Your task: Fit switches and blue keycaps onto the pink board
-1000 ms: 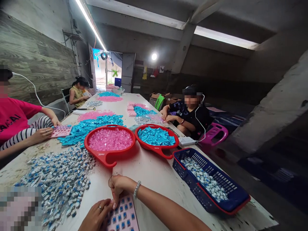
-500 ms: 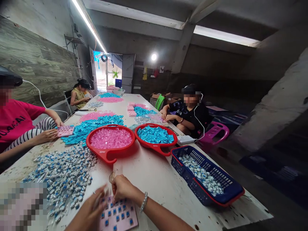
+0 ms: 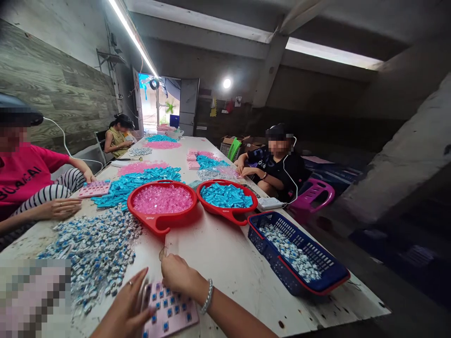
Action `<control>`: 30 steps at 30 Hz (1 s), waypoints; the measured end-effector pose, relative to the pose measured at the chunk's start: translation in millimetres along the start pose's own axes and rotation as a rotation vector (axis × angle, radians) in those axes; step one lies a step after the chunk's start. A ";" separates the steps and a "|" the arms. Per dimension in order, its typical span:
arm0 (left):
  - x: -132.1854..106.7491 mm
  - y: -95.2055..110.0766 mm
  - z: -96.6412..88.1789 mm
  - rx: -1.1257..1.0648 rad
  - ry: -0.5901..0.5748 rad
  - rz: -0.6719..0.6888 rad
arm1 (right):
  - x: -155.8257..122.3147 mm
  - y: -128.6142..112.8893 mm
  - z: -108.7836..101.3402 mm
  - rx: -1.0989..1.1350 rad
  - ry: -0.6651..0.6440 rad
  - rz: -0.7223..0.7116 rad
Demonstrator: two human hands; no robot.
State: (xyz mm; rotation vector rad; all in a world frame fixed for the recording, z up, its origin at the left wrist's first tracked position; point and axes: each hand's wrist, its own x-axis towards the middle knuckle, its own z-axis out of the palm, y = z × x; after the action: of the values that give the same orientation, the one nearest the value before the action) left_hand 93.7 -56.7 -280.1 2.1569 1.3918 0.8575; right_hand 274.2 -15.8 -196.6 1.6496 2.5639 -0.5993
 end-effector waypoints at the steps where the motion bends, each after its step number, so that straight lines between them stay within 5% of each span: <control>1: -7.4 -11.5 15.4 0.061 -0.059 0.029 | -0.2 0.0 0.0 -0.005 -0.006 -0.014; 4: -20.5 -33.0 44.5 0.202 -0.200 0.078 | 3.0 3.7 2.7 0.025 -0.010 -0.024; 8: -21.6 -40.3 56.5 0.272 -0.217 0.123 | 17.1 10.7 2.8 0.116 -0.100 0.001; 13: -23.0 -36.5 48.0 0.256 -0.093 0.244 | 51.9 14.3 -6.2 0.083 -0.393 -0.119; 17: -24.4 -40.3 47.8 0.268 -0.024 0.360 | 76.8 16.0 -6.2 -0.005 -0.596 -0.074; 23: -26.5 -44.6 64.7 0.397 0.067 0.339 | 79.9 14.9 -0.9 0.007 -0.596 0.023; 30: -25.3 -18.5 36.6 0.450 -0.064 0.386 | 80.5 7.5 0.3 -0.034 -0.659 0.138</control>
State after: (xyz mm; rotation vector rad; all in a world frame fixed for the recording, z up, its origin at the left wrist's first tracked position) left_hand 99.5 -73.3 -325.0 2.8344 1.2446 0.6345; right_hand 245.6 56.8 -217.9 1.3079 1.9605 -0.8965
